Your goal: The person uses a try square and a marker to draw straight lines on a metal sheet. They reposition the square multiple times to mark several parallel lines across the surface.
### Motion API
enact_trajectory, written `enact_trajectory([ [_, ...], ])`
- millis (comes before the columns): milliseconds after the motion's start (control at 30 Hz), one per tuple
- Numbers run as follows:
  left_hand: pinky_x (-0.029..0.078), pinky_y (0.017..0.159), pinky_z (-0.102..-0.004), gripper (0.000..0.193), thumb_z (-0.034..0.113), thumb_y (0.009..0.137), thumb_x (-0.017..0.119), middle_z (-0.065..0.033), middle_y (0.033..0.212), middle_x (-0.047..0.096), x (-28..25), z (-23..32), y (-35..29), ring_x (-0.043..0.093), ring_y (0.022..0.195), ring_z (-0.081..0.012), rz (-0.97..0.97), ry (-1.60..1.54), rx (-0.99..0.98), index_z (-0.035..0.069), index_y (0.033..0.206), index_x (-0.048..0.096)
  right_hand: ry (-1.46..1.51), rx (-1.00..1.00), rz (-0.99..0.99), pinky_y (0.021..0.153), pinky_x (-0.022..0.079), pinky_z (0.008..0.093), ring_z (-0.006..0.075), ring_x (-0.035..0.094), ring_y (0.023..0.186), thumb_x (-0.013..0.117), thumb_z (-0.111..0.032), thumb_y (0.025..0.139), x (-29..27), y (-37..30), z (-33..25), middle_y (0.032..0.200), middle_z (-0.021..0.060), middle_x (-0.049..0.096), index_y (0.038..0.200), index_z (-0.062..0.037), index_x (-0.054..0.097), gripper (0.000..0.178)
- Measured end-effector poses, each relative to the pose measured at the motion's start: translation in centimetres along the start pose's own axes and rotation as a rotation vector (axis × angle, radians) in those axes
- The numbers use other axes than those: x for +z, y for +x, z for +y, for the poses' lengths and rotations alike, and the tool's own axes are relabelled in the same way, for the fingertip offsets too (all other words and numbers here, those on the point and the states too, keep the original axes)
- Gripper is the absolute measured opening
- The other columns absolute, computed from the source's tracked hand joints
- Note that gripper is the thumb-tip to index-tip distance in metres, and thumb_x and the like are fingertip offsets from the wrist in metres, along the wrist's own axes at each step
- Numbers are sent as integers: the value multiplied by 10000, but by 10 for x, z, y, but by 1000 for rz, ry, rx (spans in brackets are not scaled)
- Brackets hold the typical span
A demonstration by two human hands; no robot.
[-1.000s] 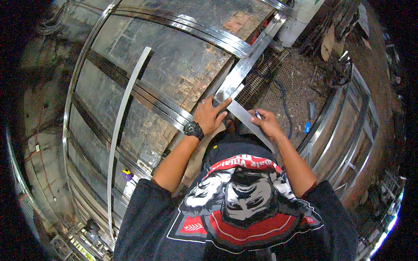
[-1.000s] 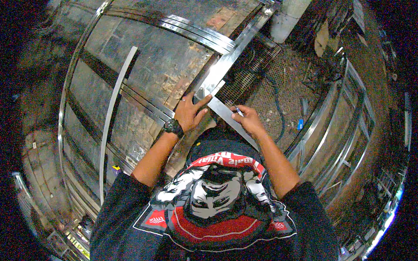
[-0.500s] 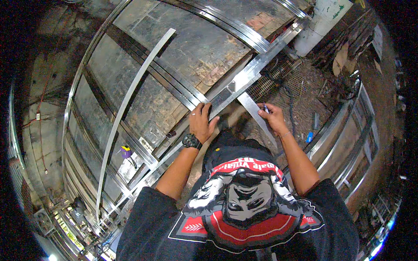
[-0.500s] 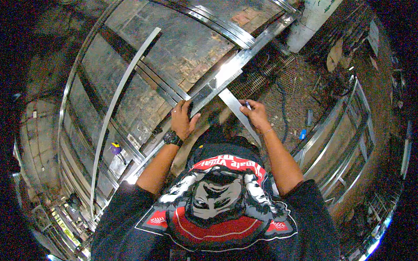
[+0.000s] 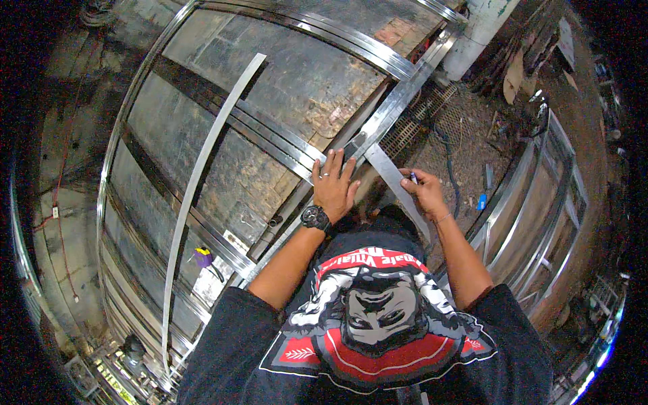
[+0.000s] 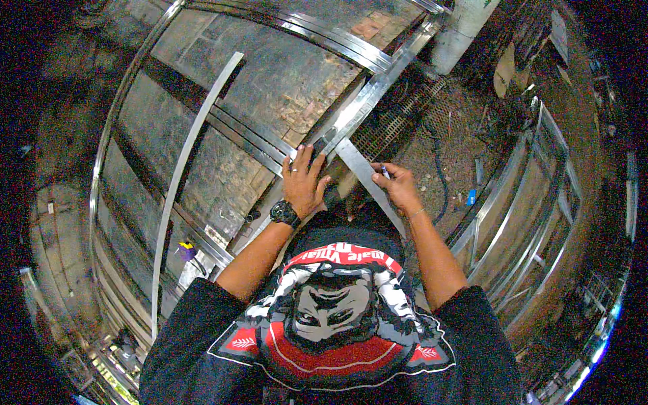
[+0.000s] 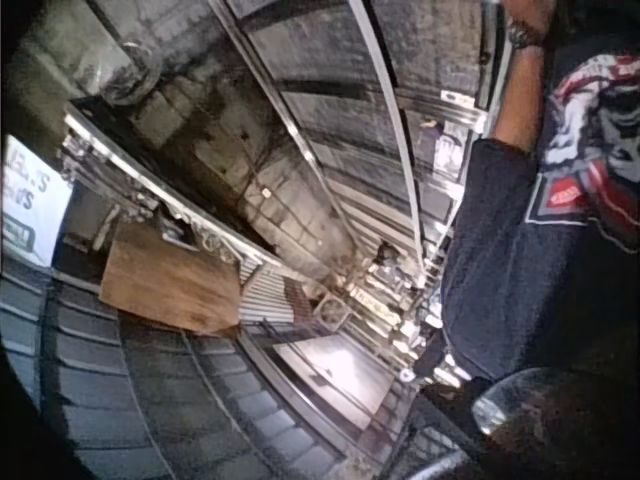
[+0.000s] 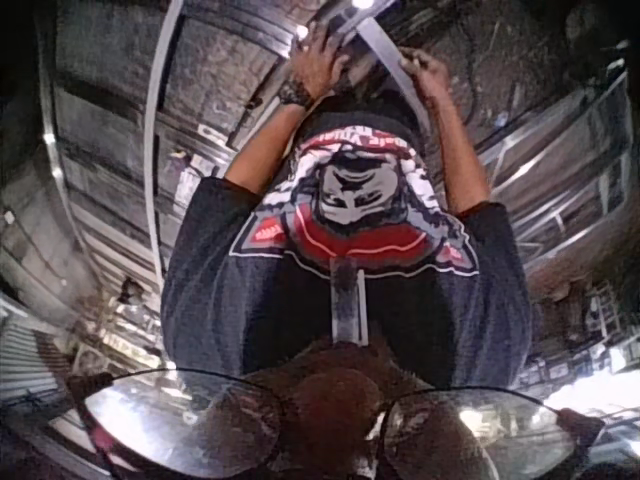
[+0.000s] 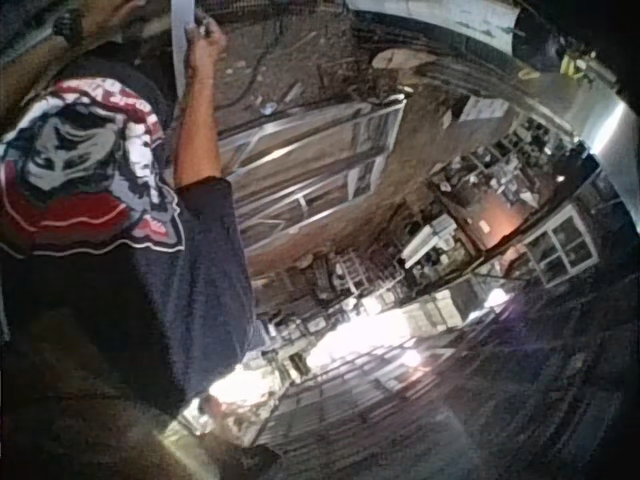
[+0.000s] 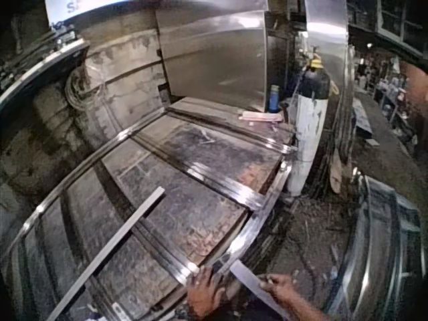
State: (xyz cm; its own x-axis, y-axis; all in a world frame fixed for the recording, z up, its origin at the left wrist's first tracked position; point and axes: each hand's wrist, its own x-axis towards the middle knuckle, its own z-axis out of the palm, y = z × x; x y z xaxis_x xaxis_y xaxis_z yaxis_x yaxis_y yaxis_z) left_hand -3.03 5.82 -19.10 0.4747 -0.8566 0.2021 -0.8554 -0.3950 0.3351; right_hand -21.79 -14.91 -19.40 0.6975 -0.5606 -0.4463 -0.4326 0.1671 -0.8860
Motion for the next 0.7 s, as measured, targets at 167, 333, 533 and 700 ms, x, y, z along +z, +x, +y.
enact_trajectory([
  [167, 273, 1181, -573, 546, 213, 904, 696, -173, 1459, 544, 2, -6, 11, 459, 1414, -339, -18, -117, 112, 74, 1412, 552, 88, 12, -28, 863, 528, 299, 123, 660, 915, 762, -129, 898, 17, -5, 12, 1031, 10, 744, 1193, -31, 749, 311],
  [333, 291, 1165, -576, 534, 134, 882, 691, -130, 1299, 616, 0, -12, 9, 559, 1277, -313, 8, -112, 135, 66, 1394, 553, 172, 3, -24, 825, 525, 274, 104, 650, 867, 766, -124, 902, 26, -8, 16, 985, 11, 739, 1200, -19, 741, 317],
  [533, 285, 1174, -579, 496, 160, 885, 694, -131, 1300, 621, -3, -15, 13, 561, 1282, -303, -29, -133, 154, 55, 1358, 585, 148, 25, -76, 826, 531, 266, 105, 664, 869, 760, -119, 907, 20, 2, 20, 1005, 23, 743, 1224, -5, 727, 339],
  [700, 249, 1184, -625, 486, 209, 899, 709, -148, 1374, 587, 7, -19, 2, 489, 1372, -331, -26, -77, 155, 83, 1358, 610, 148, 66, -123, 826, 534, 269, 103, 663, 870, 769, -136, 900, 18, 15, 23, 1003, 20, 743, 1207, -10, 735, 333],
])
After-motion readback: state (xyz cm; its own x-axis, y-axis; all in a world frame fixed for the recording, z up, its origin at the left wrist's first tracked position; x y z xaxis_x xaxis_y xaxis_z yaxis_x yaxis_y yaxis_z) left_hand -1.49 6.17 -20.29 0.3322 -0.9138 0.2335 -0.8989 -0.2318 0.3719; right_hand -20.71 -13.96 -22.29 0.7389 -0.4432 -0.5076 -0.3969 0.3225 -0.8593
